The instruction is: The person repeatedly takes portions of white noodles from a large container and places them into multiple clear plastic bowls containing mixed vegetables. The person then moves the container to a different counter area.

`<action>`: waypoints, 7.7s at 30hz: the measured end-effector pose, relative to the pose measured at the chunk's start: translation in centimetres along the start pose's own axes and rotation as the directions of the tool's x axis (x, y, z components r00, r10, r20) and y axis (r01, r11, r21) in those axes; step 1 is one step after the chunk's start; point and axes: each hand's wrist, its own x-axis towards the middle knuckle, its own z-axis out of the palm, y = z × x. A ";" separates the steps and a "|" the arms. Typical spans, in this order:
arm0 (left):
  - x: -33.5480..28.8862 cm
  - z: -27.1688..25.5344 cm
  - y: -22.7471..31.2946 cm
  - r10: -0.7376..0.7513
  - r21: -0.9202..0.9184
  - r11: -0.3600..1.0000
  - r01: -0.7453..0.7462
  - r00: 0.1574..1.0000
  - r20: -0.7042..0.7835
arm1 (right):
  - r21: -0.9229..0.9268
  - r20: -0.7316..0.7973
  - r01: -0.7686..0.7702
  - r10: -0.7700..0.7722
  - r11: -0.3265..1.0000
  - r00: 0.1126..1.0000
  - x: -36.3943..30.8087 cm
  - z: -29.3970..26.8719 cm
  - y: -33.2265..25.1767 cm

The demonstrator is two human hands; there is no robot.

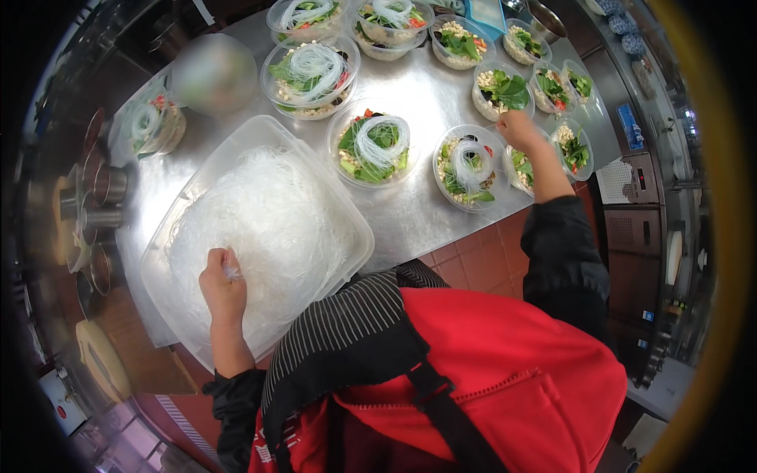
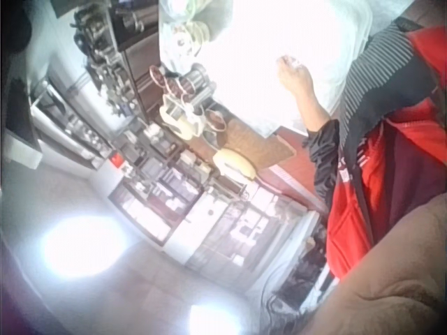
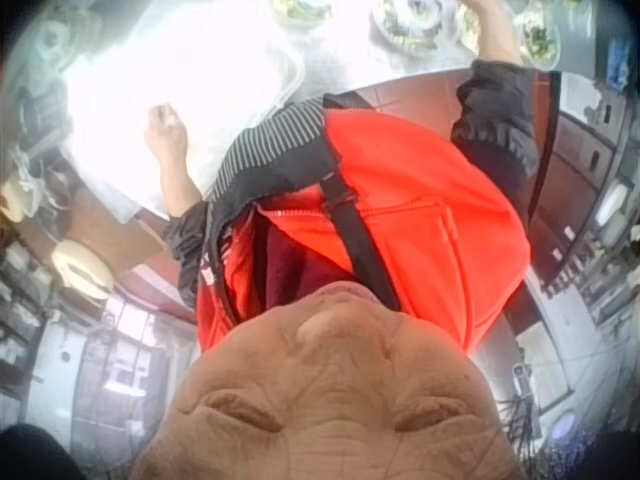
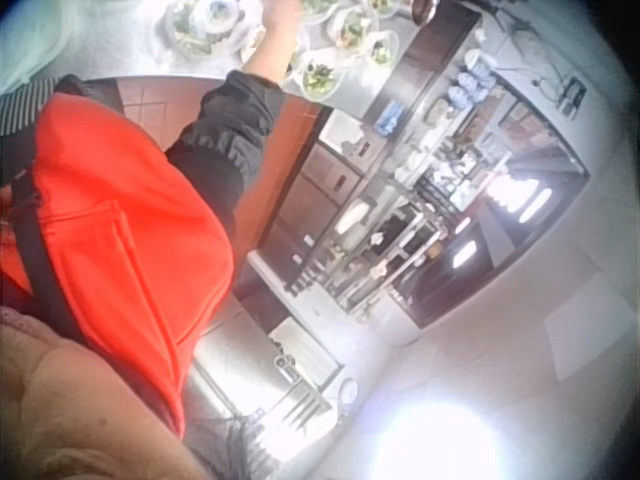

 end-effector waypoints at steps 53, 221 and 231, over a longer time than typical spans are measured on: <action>-0.4 -0.4 0.4 -0.035 0.000 0.999 0.035 0.999 0.027 | 0.231 -0.071 0.197 -0.185 0.953 0.980 -4.9 -1.2 -10.8; -14.2 8.9 8.5 -0.767 -0.451 0.621 0.642 0.616 -0.180 | 0.181 -0.094 0.318 -0.305 0.931 0.948 -12.5 -0.6 1.8; -14.9 9.6 7.9 -0.705 -0.691 0.624 0.365 0.644 -0.296 | 0.028 -0.161 0.902 -0.889 0.430 0.429 -14.8 -1.6 -17.3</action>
